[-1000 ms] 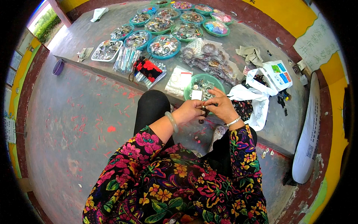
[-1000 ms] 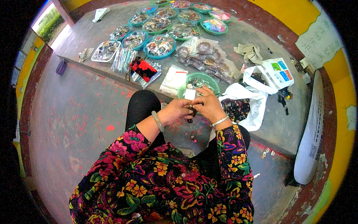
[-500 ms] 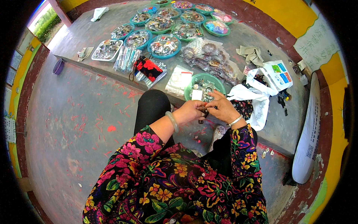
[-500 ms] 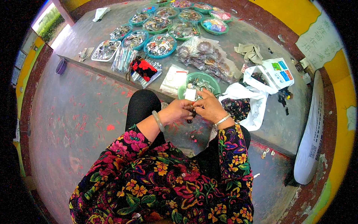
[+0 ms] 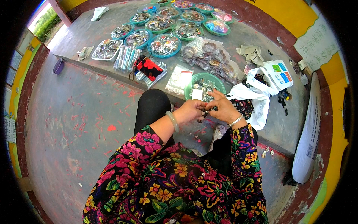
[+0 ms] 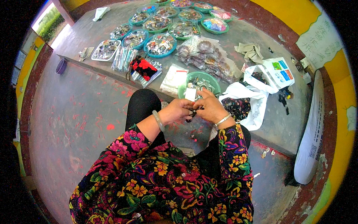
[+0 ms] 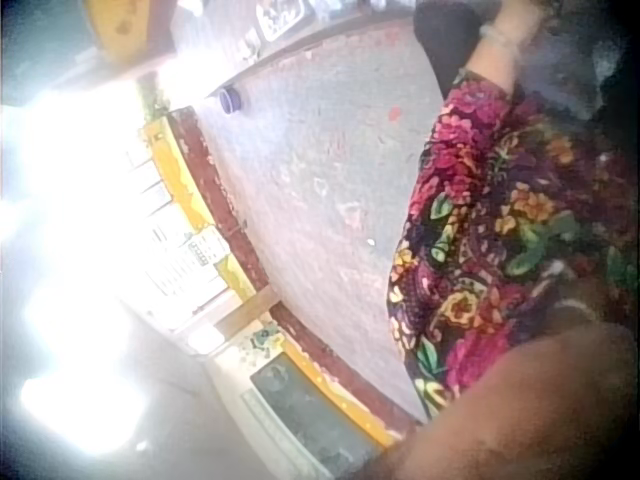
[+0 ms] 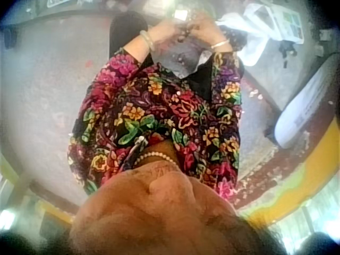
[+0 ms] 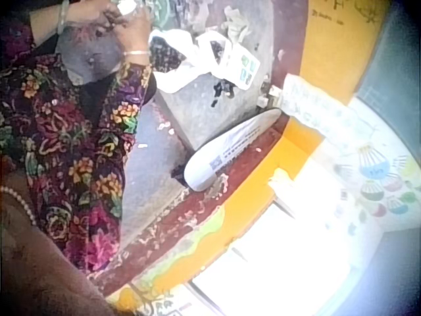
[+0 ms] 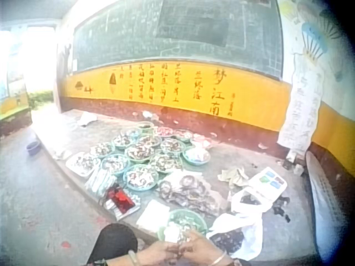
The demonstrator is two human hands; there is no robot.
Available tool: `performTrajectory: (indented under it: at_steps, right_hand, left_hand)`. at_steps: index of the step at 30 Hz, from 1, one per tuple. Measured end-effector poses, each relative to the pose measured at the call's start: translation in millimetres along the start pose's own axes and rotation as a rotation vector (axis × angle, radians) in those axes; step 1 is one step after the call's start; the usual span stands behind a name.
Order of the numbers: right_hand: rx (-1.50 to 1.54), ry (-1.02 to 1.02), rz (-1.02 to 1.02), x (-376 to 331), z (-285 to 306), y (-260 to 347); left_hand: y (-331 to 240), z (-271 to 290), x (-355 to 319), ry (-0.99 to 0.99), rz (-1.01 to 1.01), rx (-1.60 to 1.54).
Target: The person sits on the floor and packs small hair accessories into clear plastic bags. They pick up items from a green bowl and a white bag, place them into the packaging, and seal the bags. The person handles the items one by one, organizing them into the bags.
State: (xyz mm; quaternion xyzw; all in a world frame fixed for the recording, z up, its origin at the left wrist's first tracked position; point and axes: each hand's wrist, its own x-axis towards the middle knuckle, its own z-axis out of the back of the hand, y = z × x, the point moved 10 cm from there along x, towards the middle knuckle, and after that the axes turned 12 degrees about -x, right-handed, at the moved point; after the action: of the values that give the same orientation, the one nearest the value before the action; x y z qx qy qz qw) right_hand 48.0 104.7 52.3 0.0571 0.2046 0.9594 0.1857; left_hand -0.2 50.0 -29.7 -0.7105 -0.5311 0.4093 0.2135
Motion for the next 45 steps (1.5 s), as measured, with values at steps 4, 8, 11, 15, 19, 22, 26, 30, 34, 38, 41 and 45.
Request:
performTrajectory:
  at_steps: [4, 8, 11, 15, 19, 22, 26, 30, 34, 38, 41, 45]
  right_hand:
    - [-0.017, -0.041, -0.019, 0.5, -1.5, -4.4]
    - [0.063, -0.136, -0.089, 1.4, 3.9, -14.8]
    - [0.108, -0.176, -0.148, 0.9, 11.4, -23.0]
    - [0.121, -0.234, -0.188, -1.3, 17.2, -27.0]
    - [0.151, -0.25, -0.212, -1.8, 17.5, -26.7]
    - [0.246, -0.204, -0.253, -2.0, 14.1, -28.4]
    - [0.272, -0.184, -0.216, 0.4, 10.7, -27.3]
    - [0.323, -0.158, -0.214, 0.8, 6.8, -28.6]
    - [0.275, -0.136, -0.17, 0.3, 7.9, -22.8]
    - [0.281, -0.111, -0.11, 1.4, 3.1, -16.8]
    - [0.267, -0.135, -0.091, 2.7, 5.4, -11.9]
    - [0.373, -0.089, -0.214, 1.4, 6.0, -16.2]
  left_hand:
    - [-2.3, -0.8, -5.6, -0.068, 0.042, 0.018]
    - [-11.1, -4.9, -9.8, -0.066, 0.053, -0.063]
    - [-9.7, 2.7, 3.8, 0.036, -0.098, 0.03]
    - [-0.7, 7.4, 4.0, -0.024, -0.031, 0.319]
    - [-3.5, 13.8, 4.1, -0.094, -0.052, 0.4]
    - [-9.9, 13.9, -1.1, -0.141, -0.042, 0.453]
    - [-0.4, 20.7, 0.4, -0.174, 0.014, 0.342]
    - [-7.5, 14.2, 0.8, -0.118, -0.052, 0.419]
    - [4.0, 8.2, 2.5, -0.04, 0.014, 0.227]
    - [-0.2, -9.3, -0.2, 0.049, 0.006, 0.007]
    - [4.5, -4.7, -1.0, 0.016, 0.074, 0.009]
    - [-2.3, 4.2, 2.6, -0.027, -0.013, 0.028]
